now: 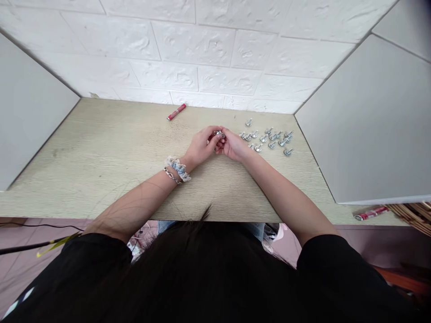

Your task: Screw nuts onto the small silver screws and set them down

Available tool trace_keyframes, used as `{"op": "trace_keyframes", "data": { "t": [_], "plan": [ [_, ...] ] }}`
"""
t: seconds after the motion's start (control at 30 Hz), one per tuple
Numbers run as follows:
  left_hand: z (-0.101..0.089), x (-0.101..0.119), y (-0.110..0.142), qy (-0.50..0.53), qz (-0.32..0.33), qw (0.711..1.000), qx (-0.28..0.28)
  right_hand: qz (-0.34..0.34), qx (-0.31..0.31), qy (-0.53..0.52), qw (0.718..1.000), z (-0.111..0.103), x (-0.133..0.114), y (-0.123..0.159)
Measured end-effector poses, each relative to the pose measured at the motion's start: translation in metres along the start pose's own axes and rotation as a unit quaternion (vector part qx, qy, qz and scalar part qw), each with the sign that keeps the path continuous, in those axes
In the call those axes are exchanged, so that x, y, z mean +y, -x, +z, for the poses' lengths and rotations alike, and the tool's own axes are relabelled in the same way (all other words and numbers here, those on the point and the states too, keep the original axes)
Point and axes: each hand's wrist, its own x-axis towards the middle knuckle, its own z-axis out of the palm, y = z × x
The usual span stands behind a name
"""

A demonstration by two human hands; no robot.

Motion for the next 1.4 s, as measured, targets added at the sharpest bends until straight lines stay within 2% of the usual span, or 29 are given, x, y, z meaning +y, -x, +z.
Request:
{"op": "trace_keyframes", "data": {
  "t": [0.27, 0.57, 0.77, 1.1, 1.23, 1.4],
  "plan": [
    [0.0009, -0.0007, -0.0006, 0.01, -0.011, 1.0, 0.016, -0.014, 0.005, -0.032, 0.999, 0.001, 0.0006, 0.0021],
    [0.0019, -0.0061, -0.003, 0.007, -0.034, 0.998, 0.047, -0.026, -0.023, -0.023, 0.999, -0.0041, 0.0023, 0.0023],
    [0.0017, -0.006, -0.0025, 0.001, -0.035, 0.999, 0.042, -0.047, -0.05, -0.056, 0.996, -0.0064, 0.0029, 0.0035],
    [0.0001, -0.0002, -0.0014, -0.009, -0.021, 1.0, 0.019, -0.001, -0.012, -0.039, 0.999, 0.0, -0.0012, 0.0012],
    [-0.0001, -0.0007, -0.001, -0.009, -0.013, 1.0, 0.017, 0.001, -0.017, -0.021, 1.0, -0.0002, 0.001, -0.0013],
    [-0.0011, -0.0004, -0.0009, -0.009, 0.001, 1.0, 0.013, 0.002, 0.006, -0.025, 1.0, 0.0008, 0.0009, 0.0001]
  ]
}}
